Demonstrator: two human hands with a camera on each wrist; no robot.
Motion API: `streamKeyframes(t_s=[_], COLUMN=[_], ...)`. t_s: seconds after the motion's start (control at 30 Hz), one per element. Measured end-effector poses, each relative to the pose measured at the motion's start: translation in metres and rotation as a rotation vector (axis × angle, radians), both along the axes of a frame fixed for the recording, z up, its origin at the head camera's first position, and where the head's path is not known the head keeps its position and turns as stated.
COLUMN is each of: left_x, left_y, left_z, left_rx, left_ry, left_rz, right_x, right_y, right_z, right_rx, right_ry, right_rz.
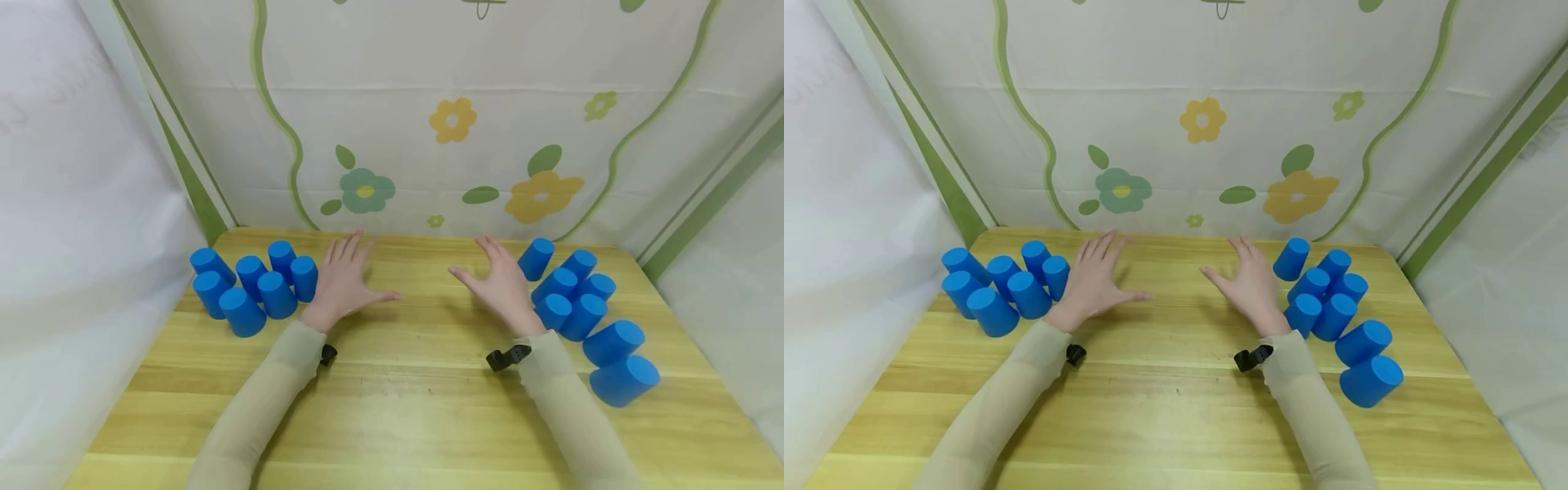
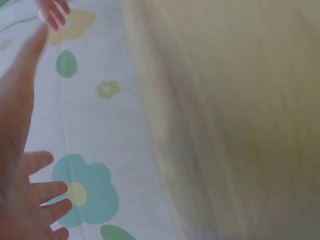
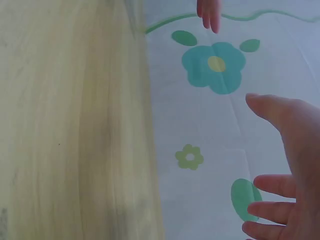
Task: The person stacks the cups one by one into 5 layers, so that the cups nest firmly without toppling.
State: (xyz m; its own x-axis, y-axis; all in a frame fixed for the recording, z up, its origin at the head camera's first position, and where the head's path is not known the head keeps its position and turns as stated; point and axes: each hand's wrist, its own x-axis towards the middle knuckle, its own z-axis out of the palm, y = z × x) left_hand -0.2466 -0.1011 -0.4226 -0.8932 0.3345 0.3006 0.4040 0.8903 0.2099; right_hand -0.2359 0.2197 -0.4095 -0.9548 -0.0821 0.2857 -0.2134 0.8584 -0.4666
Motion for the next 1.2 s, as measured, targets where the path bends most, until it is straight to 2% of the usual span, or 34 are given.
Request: streamKeyframes(t_s=[0.13, 0.23, 0.4, 0.53, 0.67, 0.83, 1.2], left_x=[0.006, 0.012, 0.021, 0.028, 0.033, 0.039, 0.038], left_y=[-0.005, -0.012, -0.031, -0.049, -0.067, -0.084, -0.090], left_z=[0.010, 0.020, 0.032, 0.035, 0.034, 0.032, 0.031], left_rx=[0.163, 0.280, 0.430, 0.518, 0.546, 0.556, 0.520], left_ry=[0.077, 0.097, 0.057, 0.013, -0.011, 0.003, -0.048], left_rz=[-0.011, 0.005, 0.068, 0.093, 0.125, 0.153, 0.159], right_x=[0.007, 0.012, 0.022, 0.029, 0.039, 0.055, 0.076], right_y=[0.005, 0.009, 0.020, 0.034, 0.050, 0.068, 0.096], right_z=[0.007, 0.013, 0.022, 0.028, 0.034, 0.038, 0.039], right_rx=[-0.113, -0.156, -0.163, -0.144, -0.138, -0.138, -0.177], right_ry=[0.009, 0.023, 0.033, 0.043, 0.037, -0.003, -0.127], right_rz=[-0.018, -0.024, -0.039, -0.050, -0.063, -0.088, -0.120])
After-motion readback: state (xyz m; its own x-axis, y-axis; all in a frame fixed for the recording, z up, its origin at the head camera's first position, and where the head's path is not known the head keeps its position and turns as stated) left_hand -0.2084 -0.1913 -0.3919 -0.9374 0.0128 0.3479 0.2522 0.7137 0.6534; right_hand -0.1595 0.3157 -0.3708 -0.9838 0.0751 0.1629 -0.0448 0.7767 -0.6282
